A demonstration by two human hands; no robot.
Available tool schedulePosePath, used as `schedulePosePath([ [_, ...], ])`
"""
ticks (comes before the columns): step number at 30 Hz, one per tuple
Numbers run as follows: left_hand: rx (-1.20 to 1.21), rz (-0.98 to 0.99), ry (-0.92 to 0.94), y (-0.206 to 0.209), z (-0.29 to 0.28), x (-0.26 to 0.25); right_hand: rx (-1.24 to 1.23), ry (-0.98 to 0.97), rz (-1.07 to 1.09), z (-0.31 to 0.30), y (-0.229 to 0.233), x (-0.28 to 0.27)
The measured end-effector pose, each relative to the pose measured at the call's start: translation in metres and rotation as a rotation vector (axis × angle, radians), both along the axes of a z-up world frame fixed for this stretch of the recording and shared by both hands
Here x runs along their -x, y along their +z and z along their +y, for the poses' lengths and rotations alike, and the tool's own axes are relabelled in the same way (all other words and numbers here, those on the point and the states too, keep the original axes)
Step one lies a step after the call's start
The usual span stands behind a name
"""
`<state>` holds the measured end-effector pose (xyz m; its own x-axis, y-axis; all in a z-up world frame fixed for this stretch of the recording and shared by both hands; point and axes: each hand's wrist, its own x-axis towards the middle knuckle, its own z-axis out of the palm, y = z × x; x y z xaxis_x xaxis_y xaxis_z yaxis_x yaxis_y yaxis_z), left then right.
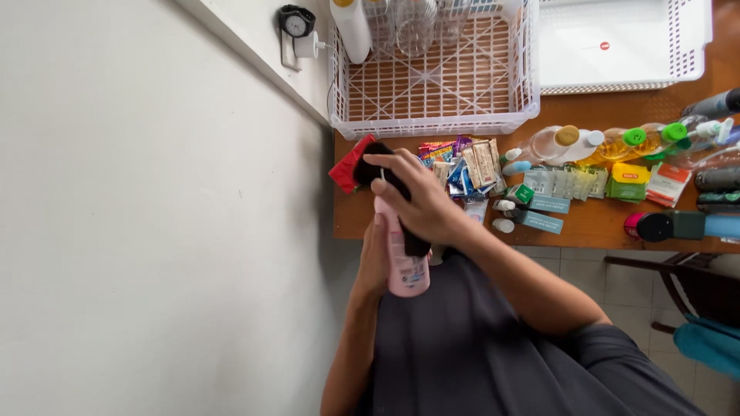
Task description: The person wipes several plastic bottles with a black cloth and places them into a white plastic basket on a wooden table. The bottles include white, clear, pink, and yellow varieties with different colored caps. The person handles each bottle individually, wipes it, and arranges it in the basket.
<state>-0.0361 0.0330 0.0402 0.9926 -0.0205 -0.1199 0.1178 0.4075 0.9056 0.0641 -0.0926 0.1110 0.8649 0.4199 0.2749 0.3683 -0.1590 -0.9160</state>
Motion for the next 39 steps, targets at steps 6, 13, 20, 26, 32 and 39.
schedulePosePath([
  [6, 0.393, 0.186, -0.262, -0.001, 0.01, 0.009, -0.207, -0.021, 0.541, 0.009, -0.055, -0.017],
  [13, -0.122, 0.024, 0.348, -0.053, 0.03, 0.021, -0.049, -0.156, 0.172, 0.044, -0.016, 0.063],
  [20, -0.534, -0.182, 0.874, -0.059, 0.022, 0.014, -0.408, -0.184, 0.866, 0.042, -0.081, 0.099],
  [26, -0.508, -0.119, 0.731, -0.046, 0.041, 0.004, -0.229, -0.337, 0.847, 0.014, -0.12, 0.063],
  [32, -0.362, -0.055, 0.49, -0.039, 0.047, 0.0, 0.338, -0.468, 0.365, 0.033, -0.193, -0.009],
  [39, -0.308, -0.045, 0.377, -0.016, 0.058, -0.029, 0.727, -0.342, -0.289, 0.034, -0.246, -0.021],
])
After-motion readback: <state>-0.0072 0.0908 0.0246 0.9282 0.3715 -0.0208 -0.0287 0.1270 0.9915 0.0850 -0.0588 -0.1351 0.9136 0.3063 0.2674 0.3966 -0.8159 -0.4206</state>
